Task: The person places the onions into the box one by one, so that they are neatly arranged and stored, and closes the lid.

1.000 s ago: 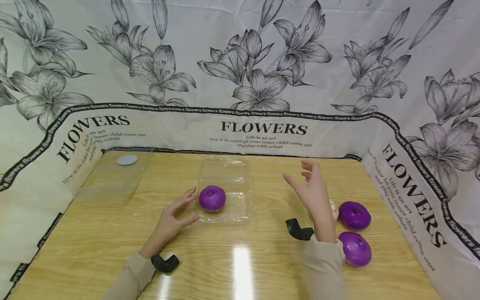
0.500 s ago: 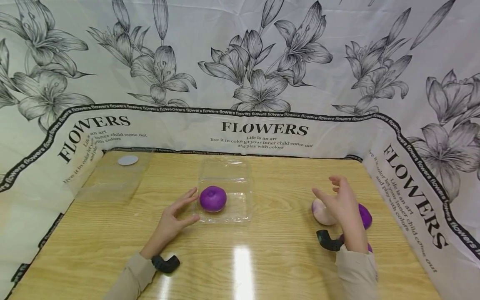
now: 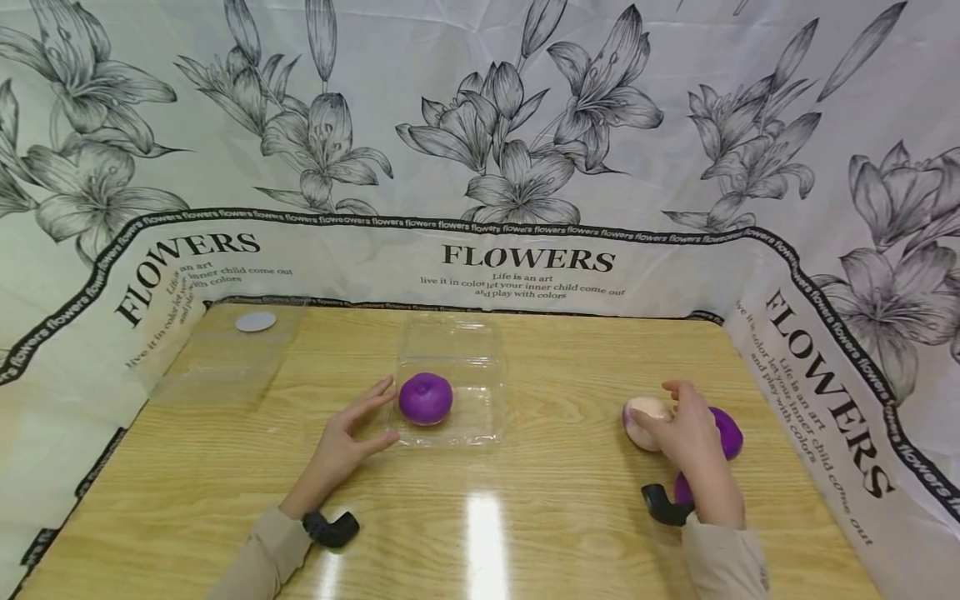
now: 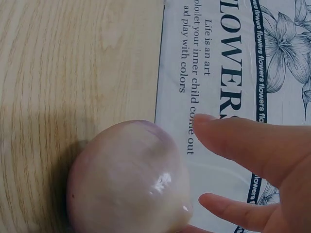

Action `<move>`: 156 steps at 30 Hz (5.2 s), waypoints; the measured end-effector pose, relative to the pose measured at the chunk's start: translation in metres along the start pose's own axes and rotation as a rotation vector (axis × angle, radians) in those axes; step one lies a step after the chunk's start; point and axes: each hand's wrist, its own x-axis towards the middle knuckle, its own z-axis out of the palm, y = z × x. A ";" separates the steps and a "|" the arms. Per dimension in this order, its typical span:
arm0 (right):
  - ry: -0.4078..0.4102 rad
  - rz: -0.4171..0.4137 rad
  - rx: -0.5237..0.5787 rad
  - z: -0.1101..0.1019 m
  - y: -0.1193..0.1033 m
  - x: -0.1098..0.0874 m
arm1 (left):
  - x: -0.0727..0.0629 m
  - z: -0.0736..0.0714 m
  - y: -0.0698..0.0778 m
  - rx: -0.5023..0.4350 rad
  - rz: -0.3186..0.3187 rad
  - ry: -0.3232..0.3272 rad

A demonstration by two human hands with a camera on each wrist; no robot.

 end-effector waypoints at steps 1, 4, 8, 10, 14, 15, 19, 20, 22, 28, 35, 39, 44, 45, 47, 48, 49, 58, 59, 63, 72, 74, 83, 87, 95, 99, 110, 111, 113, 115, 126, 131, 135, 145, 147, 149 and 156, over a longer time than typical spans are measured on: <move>-0.005 0.001 0.001 0.001 0.000 0.000 | 0.000 0.000 0.000 0.000 -0.003 0.001; -0.011 -0.001 -0.007 0.004 0.001 0.001 | 0.000 0.000 0.001 0.001 -0.002 0.003; -0.007 0.001 0.009 0.007 0.000 0.003 | 0.000 0.000 0.001 0.009 0.005 0.004; -0.005 0.002 0.024 0.009 0.000 0.003 | 0.000 0.000 0.001 0.011 0.005 0.005; 0.012 -0.015 0.032 0.014 -0.001 0.005 | -0.001 -0.001 0.002 0.014 0.003 0.004; 0.021 -0.025 0.028 0.016 -0.002 0.005 | -0.001 -0.001 0.002 0.015 0.004 0.003; 0.046 -0.062 0.027 0.019 -0.003 0.005 | 0.000 0.000 0.001 0.018 0.009 0.003; 0.052 -0.068 0.028 0.020 -0.004 0.005 | 0.000 0.000 0.000 0.020 0.014 0.004; 0.061 -0.073 0.030 0.021 -0.003 0.005 | 0.000 0.000 0.000 0.020 0.019 0.006; 0.048 -0.029 0.016 0.024 0.000 0.004 | 0.000 0.000 0.001 0.016 0.016 0.010; -0.001 -0.010 0.030 0.025 0.001 0.004 | -0.001 0.000 0.001 0.013 0.003 0.008; -0.002 -0.022 0.030 0.025 0.002 0.005 | -0.001 0.000 0.001 0.012 0.010 0.003; 0.003 -0.029 0.032 0.025 0.002 0.005 | 0.000 0.000 0.000 0.006 0.023 0.001; 0.003 -0.029 0.033 0.025 0.001 0.005 | 0.000 0.000 0.000 0.007 0.022 0.001; 0.000 -0.029 0.037 0.025 0.000 0.006 | 0.000 0.001 0.000 0.007 0.028 0.002; 0.000 -0.028 0.036 0.025 -0.001 0.006 | 0.001 0.000 0.000 0.006 0.029 0.003; -0.001 -0.027 0.036 0.025 -0.002 0.007 | 0.001 0.000 -0.001 0.006 0.031 0.004; 0.029 -0.070 0.094 0.032 -0.018 0.012 | 0.000 0.001 0.000 0.008 0.036 0.009; 0.036 -0.075 0.102 0.033 -0.020 0.012 | 0.000 0.001 0.000 0.009 0.038 0.008; 0.072 -0.096 0.143 0.040 -0.029 0.016 | 0.001 0.001 0.000 0.003 0.037 0.008; 0.129 -0.154 0.262 0.051 -0.053 0.020 | 0.001 0.000 -0.002 -0.006 0.036 0.008; 0.139 -0.167 0.296 0.053 -0.059 0.020 | 0.001 0.001 -0.002 -0.005 0.034 0.008; 0.113 -0.236 0.425 0.065 -0.086 0.023 | 0.001 0.001 0.000 0.002 0.026 0.014; 0.089 -0.265 0.474 0.071 -0.100 0.023 | 0.001 0.000 -0.001 0.008 0.041 0.016; 0.046 -0.314 0.519 0.087 -0.124 0.021 | 0.002 0.001 -0.002 -0.004 0.035 0.007; 0.017 -0.358 0.503 0.098 -0.132 0.018 | 0.001 0.001 -0.002 -0.006 0.031 0.006; -0.080 -0.437 0.358 0.127 -0.143 0.011 | 0.000 0.000 -0.001 0.004 0.016 0.013; -0.082 -0.442 0.337 0.129 -0.144 0.011 | 0.000 0.000 -0.001 0.004 0.012 0.011; -0.086 -0.450 0.300 0.130 -0.145 0.009 | 0.000 0.000 -0.002 0.004 0.007 0.008; -0.086 -0.456 0.268 0.130 -0.146 0.008 | -0.001 0.000 -0.002 0.004 0.012 0.007; -0.069 -0.508 0.108 0.135 -0.147 0.006 | 0.001 0.001 -0.002 0.016 0.041 0.011; -0.068 -0.523 0.059 0.139 -0.147 0.006 | 0.001 0.001 -0.002 0.020 0.039 0.011; -0.071 -0.529 0.020 0.141 -0.146 0.006 | 0.000 0.000 -0.002 0.017 0.036 0.011; -0.091 -0.513 -0.010 0.139 -0.147 0.003 | 0.001 0.001 -0.001 0.010 0.016 0.006; -0.090 -0.513 -0.008 0.139 -0.147 0.003 | 0.000 0.001 -0.002 0.012 0.017 0.004; -0.085 -0.513 -0.001 0.140 -0.147 0.004 | 0.000 0.001 -0.002 0.016 0.018 0.004; -0.048 -0.539 0.110 0.140 -0.144 0.007 | 0.000 0.001 -0.002 0.020 0.029 0.005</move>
